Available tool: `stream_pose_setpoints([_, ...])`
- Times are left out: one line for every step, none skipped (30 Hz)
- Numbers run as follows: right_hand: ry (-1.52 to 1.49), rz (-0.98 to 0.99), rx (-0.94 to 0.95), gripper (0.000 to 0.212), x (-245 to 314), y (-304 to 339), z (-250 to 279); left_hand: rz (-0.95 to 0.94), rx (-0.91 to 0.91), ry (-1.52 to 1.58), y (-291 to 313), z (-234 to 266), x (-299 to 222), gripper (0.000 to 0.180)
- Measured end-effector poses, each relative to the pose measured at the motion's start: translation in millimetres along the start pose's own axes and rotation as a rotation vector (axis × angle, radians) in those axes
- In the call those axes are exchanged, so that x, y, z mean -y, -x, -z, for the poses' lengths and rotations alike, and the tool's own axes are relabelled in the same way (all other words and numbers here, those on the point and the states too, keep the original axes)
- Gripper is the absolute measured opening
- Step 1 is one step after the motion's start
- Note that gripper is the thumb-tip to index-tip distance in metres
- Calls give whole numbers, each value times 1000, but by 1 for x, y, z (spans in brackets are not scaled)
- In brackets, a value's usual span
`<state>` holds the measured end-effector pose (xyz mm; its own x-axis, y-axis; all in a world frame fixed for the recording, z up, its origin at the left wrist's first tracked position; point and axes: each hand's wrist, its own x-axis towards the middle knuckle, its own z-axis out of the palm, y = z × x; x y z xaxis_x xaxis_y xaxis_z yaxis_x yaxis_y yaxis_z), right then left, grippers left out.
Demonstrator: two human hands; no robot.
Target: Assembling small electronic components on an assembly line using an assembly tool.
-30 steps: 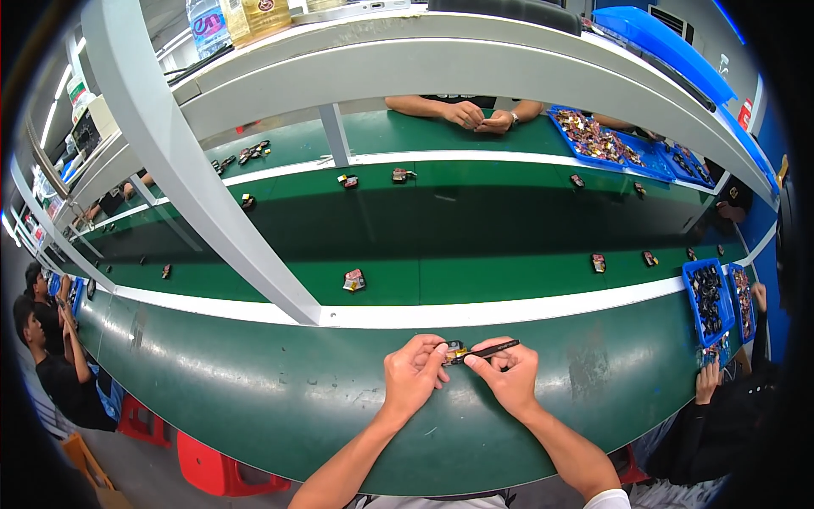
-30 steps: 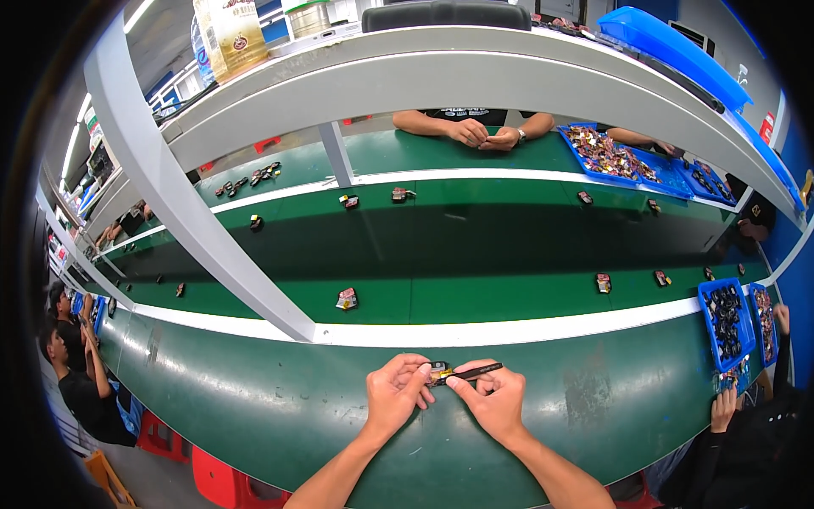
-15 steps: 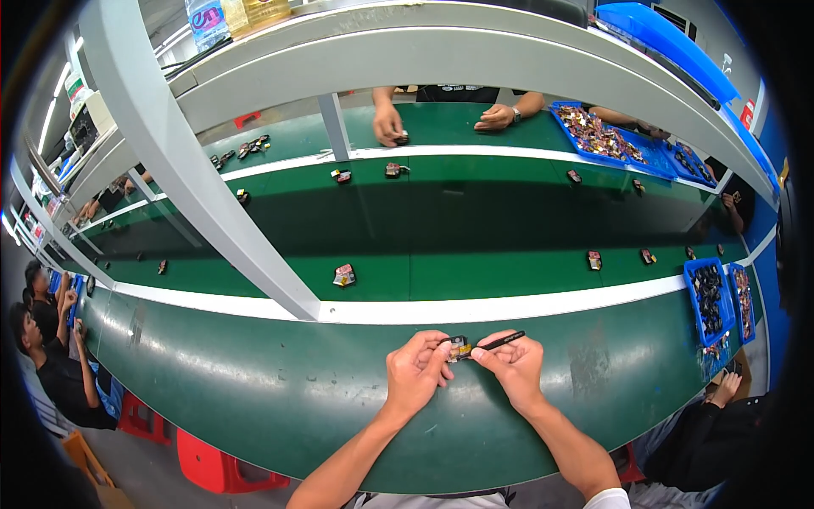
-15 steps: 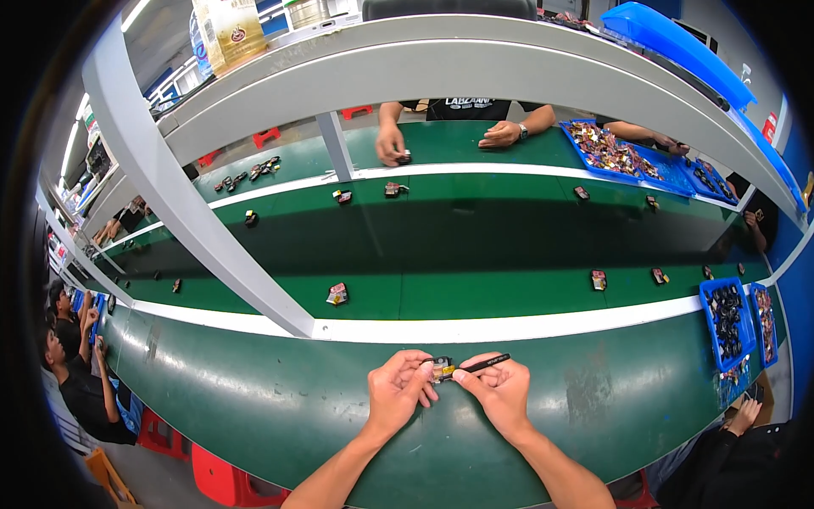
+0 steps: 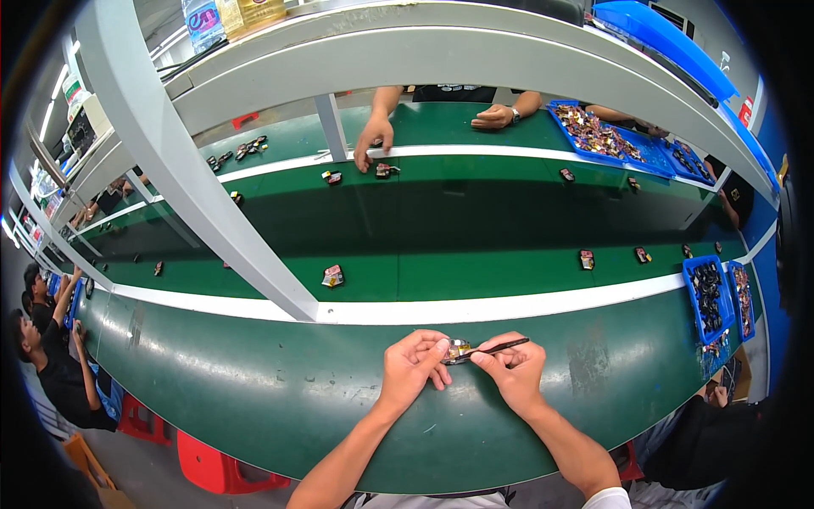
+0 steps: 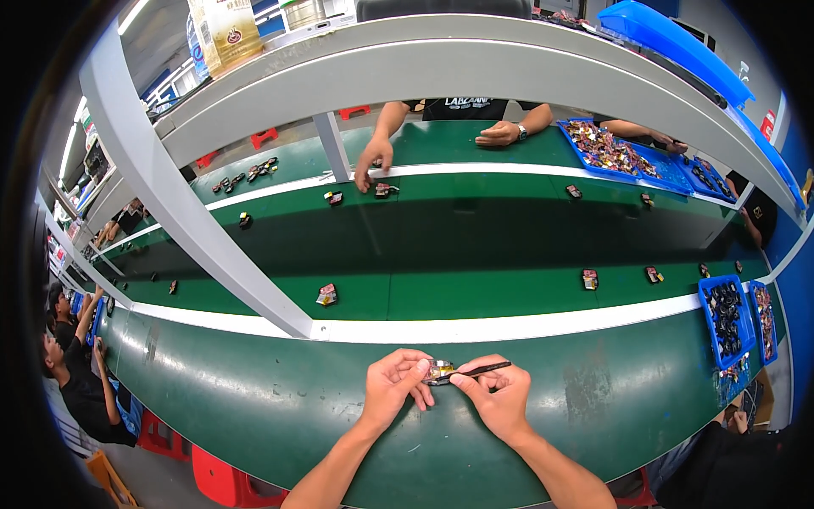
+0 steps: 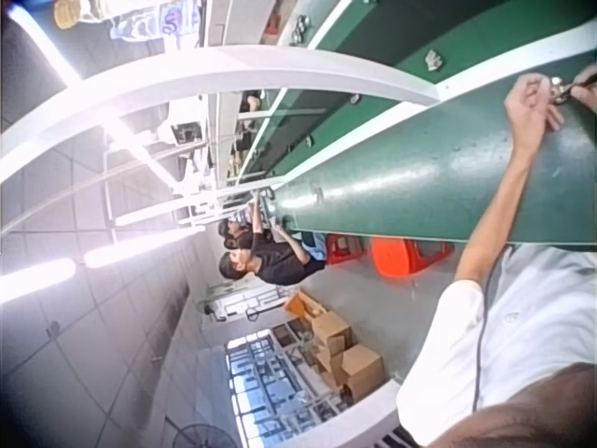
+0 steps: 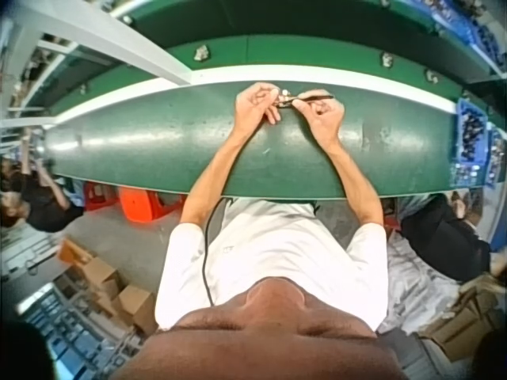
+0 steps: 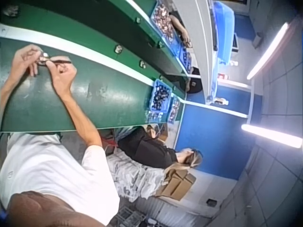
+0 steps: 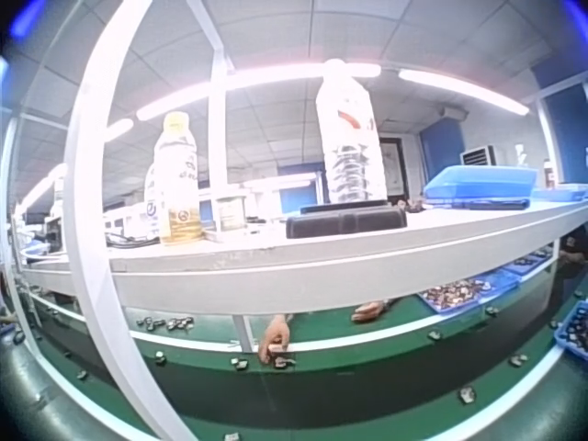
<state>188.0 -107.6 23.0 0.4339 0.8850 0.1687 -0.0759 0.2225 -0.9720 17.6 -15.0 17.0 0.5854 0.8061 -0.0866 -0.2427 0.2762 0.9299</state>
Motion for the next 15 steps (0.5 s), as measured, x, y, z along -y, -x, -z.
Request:
stream_pose_setpoints([105,47,4,13,0,2,0,0,-1,0,0,1,-1,22])
stream_pose_setpoints([212,95,4,13,1,3,0,10,6,6,-1,0,-2,23])
stream_pose_setpoints([212,95,4,13,1,4,0,19,11,11,-1,0,-3,23])
stream_pose_setpoints([278,182,-8,12,0,4,-2,19,11,11,-1,0,-4,23])
stream_pose_setpoints([345,268,-19,12,0,4,-2,16,19,15,-1,0,-4,23])
stream_pose_setpoints([345,268,-19,12,0,4,-3,14,26,19,-2,1,-4,23])
stream_pose_setpoints([370,276,-17,12,0,3,-3,14,25,19,-1,1,-4,23])
stream_pose_setpoints([395,285,-15,11,1,3,-3,9,28,14,-1,1,-4,23])
stream_pose_setpoints([396,284,-14,11,1,3,-4,5,31,10,-2,2,-3,23])
stream_pose_setpoints([402,293,-8,11,2,3,-4,5,30,11,-2,2,-3,23])
stream_pose_setpoints([408,302,-1,11,2,2,-4,6,32,8,-2,2,-3,22])
stream_pose_setpoints([408,301,-1,11,2,2,-4,6,34,5,-2,2,-3,22])
stream_pose_setpoints([412,298,5,11,3,1,-3,6,34,5,-2,2,-3,22])
stream_pose_setpoints([415,295,10,11,3,1,-3,10,30,1,-2,2,-3,21])
stream_pose_setpoints([415,295,10,11,3,0,-3,13,26,-3,-1,2,-4,21])
